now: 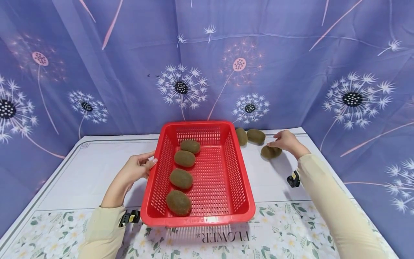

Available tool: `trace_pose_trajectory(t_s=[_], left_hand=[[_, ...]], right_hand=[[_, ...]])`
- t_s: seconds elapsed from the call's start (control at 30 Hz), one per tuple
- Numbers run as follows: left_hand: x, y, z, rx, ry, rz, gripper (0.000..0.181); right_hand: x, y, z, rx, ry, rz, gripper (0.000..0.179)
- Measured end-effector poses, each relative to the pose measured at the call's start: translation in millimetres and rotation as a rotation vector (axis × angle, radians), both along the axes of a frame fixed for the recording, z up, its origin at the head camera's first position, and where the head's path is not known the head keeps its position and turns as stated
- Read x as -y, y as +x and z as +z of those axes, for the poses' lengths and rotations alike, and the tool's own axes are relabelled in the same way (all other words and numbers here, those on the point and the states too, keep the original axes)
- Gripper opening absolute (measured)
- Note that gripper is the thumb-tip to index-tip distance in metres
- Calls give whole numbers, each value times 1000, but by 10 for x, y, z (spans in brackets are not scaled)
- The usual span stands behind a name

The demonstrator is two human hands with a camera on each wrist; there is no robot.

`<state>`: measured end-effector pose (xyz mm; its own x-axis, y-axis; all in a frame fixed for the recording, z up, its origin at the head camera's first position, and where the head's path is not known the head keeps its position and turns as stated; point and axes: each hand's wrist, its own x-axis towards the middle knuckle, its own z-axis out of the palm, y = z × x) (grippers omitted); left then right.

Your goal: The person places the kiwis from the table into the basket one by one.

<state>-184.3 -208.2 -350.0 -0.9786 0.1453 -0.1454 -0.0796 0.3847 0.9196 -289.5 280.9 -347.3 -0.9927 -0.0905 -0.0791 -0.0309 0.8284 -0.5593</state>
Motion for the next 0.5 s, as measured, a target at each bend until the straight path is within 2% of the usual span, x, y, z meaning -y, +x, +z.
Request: trace_pose_trajectory(t_s=[0.13,0.3,0.37,0.5], left_hand=[[-5,6,1,2,-4,2,52],[-5,11,10,4,0,5,52],[-2,10,8,6,-2,8,52],[3,12,2,6,-7,11,52]], right_hand=[[-93,38,-39,97,81,0,64],[-98,52,-84,277,17,-74,50],[-78,67,-110,311,-31,-105,46],[-23,104,-145,283,-92,-142,46]])
